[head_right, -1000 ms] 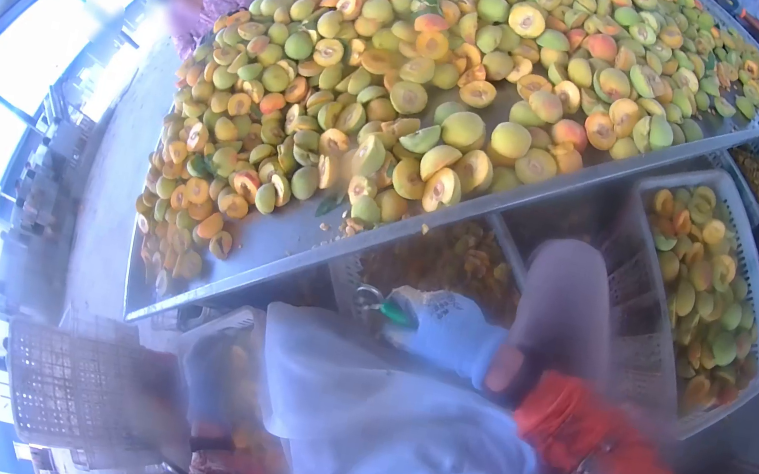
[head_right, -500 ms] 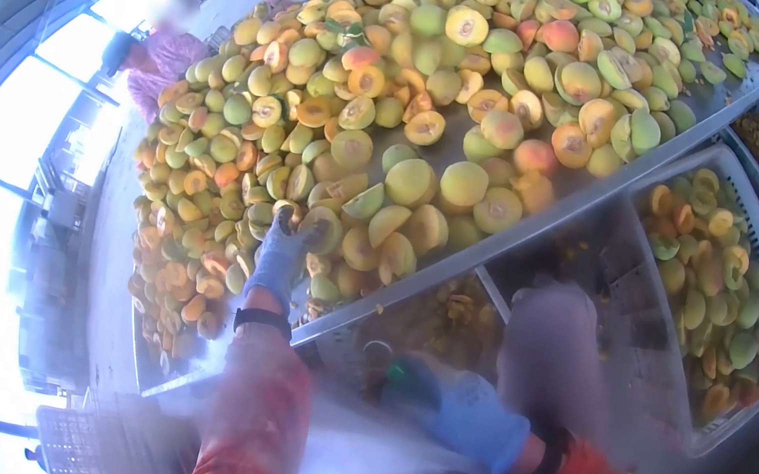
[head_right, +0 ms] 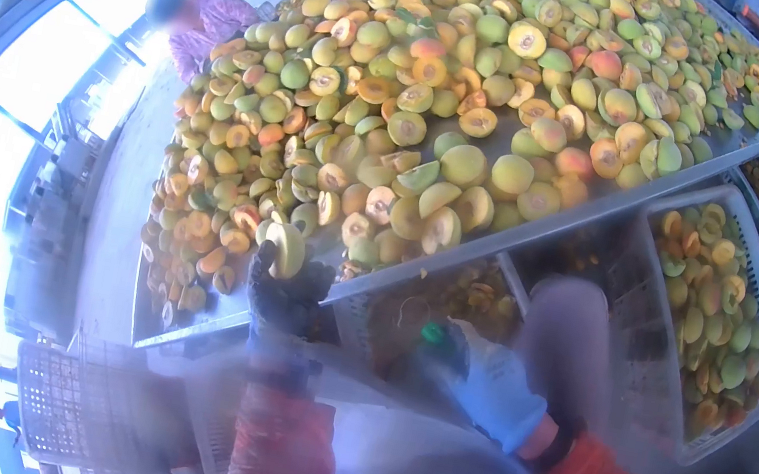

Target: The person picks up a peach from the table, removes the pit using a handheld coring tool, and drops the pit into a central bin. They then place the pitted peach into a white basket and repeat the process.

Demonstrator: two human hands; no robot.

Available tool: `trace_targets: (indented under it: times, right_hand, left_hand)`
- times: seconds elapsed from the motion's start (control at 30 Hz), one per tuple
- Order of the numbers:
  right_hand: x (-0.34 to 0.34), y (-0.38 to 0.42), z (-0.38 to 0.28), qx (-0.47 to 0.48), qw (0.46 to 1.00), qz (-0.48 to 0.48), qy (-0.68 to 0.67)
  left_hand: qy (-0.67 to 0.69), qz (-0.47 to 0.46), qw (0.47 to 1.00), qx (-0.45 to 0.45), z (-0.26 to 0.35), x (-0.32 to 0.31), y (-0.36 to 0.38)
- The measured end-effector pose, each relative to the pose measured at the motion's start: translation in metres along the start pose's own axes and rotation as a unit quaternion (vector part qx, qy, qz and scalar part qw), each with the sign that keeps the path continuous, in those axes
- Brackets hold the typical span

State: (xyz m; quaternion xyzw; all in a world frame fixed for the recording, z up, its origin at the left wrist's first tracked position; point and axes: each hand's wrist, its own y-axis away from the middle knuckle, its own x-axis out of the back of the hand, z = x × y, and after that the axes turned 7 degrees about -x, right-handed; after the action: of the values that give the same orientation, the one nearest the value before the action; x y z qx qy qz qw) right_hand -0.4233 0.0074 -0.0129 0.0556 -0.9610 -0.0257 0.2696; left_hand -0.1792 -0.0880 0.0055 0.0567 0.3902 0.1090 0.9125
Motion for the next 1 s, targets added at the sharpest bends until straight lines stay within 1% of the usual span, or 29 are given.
trace_targets:
  times: [0.03, 0.07, 0.1, 0.13, 0.17, 0.2, 0.23, 0.3, 0.33, 0.37, 0.43, 0.47, 0.5, 0.53, 0.57, 0.6, 0.63, 0.67, 0.7, 0.73, 0.77, 0.8, 0.83, 0.87, 0.9, 0.93, 0.97, 1.0]
  right_hand:
    - [-0.004, 0.001, -0.007, 0.008, 1.000, -0.008, 0.006]
    - [-0.008, 0.003, -0.012, 0.052, 0.999, -0.008, 0.001]
    - [-0.012, 0.006, -0.019, 0.093, 0.996, -0.008, -0.004]
    - [-0.018, 0.008, -0.031, 0.149, 0.989, 0.026, -0.006]
    - [-0.022, 0.010, -0.042, 0.149, 0.989, 0.016, 0.003]
    - [-0.024, 0.011, -0.051, 0.198, 0.978, 0.019, 0.061]
    - [-0.027, 0.011, -0.059, 0.247, 0.962, 0.023, 0.117]
    - [-0.034, 0.012, -0.069, 0.263, 0.956, 0.023, 0.130]
    - [-0.036, 0.014, -0.072, 0.267, 0.952, 0.017, 0.149]
    - [-0.039, 0.015, -0.075, 0.272, 0.948, 0.010, 0.166]
    - [-0.040, 0.020, -0.082, 0.263, 0.947, -0.005, 0.187]
    - [-0.040, 0.022, -0.083, 0.259, 0.948, -0.016, 0.183]
    - [-0.040, 0.024, -0.084, 0.254, 0.950, -0.027, 0.180]
    - [-0.039, 0.025, -0.086, 0.254, 0.950, -0.028, 0.180]
    - [-0.038, 0.027, -0.087, 0.235, 0.949, -0.048, 0.207]
    - [-0.037, 0.028, -0.088, 0.214, 0.946, -0.066, 0.233]
    - [-0.036, 0.029, -0.090, 0.212, 0.947, -0.066, 0.233]
    - [-0.035, 0.030, -0.092, 0.184, 0.949, -0.087, 0.242]
    - [-0.036, 0.031, -0.092, 0.155, 0.950, -0.107, 0.250]
    - [-0.037, 0.032, -0.090, 0.151, 0.950, -0.107, 0.250]
    - [-0.038, 0.034, -0.088, 0.151, 0.955, -0.116, 0.227]
    - [-0.040, 0.036, -0.085, 0.149, 0.959, -0.126, 0.204]
    - [-0.041, 0.040, -0.083, 0.141, 0.960, -0.128, 0.203]
    - [-0.044, 0.046, -0.082, 0.140, 0.970, -0.127, 0.155]
    - [-0.048, 0.053, -0.080, 0.137, 0.977, -0.126, 0.107]
    - [-0.061, 0.059, -0.069, 0.150, 0.983, -0.098, 0.034]
    - [-0.062, 0.059, -0.070, 0.149, 0.984, -0.096, 0.034]
    - [-0.062, 0.057, -0.072, 0.090, 0.980, -0.169, -0.058]
  left_hand:
    - [0.043, -0.018, 0.999, 0.014, 0.004, 0.003, 0.018]
    - [0.041, 0.032, 0.998, 0.035, 0.006, -0.002, 0.035]
    - [0.020, -0.032, 0.998, 0.051, 0.008, 0.012, 0.045]
    - [0.023, -0.025, 0.999, 0.020, 0.004, 0.016, 0.060]
    - [0.025, -0.018, 0.999, -0.008, -0.003, 0.018, 0.074]
    - [-0.069, -0.024, 0.997, -0.028, -0.010, 0.026, 0.075]
    - [-0.058, -0.020, 0.998, -0.027, -0.014, 0.034, 0.084]
    - [-0.081, -0.054, 0.993, -0.061, -0.008, 0.022, 0.106]
    - [-0.034, -0.027, 0.998, -0.048, -0.009, 0.023, 0.110]
    - [-0.027, -0.024, 0.998, -0.051, -0.008, 0.024, 0.114]
    - [0.008, -0.027, 1.000, -0.006, 0.000, 0.024, 0.123]
    - [-0.008, -0.038, 0.999, -0.030, 0.003, 0.020, 0.127]
    - [-0.006, -0.037, 0.999, -0.031, 0.004, 0.019, 0.130]
    - [-0.071, -0.051, 0.994, -0.072, 0.004, 0.019, 0.133]
    - [-0.137, -0.066, 0.982, -0.112, 0.005, 0.019, 0.136]
    - [-0.136, -0.066, 0.982, -0.111, 0.007, 0.017, 0.138]
    - [-0.083, -0.061, 0.991, -0.082, 0.010, 0.013, 0.139]
    - [-0.030, -0.056, 0.997, -0.053, 0.011, 0.011, 0.140]
    - [-0.030, -0.056, 0.997, -0.050, 0.012, 0.010, 0.143]
    - [-0.077, -0.046, 0.994, -0.066, 0.012, 0.010, 0.147]
    - [-0.124, -0.035, 0.988, -0.083, 0.011, 0.009, 0.150]
    - [-0.123, -0.034, 0.989, -0.077, 0.010, 0.007, 0.153]
    - [-0.178, -0.036, 0.973, -0.143, 0.009, 0.004, 0.158]
    - [-0.230, -0.038, 0.950, -0.207, 0.006, 0.003, 0.162]
    - [-0.231, -0.035, 0.953, -0.194, 0.002, 0.004, 0.167]
    - [-0.242, -0.016, 0.948, -0.205, 0.000, 0.002, 0.168]
    - [-0.252, 0.001, 0.942, -0.224, -0.001, 0.000, 0.167]
    - [-0.252, -0.010, 0.939, -0.236, -0.006, 0.005, 0.164]
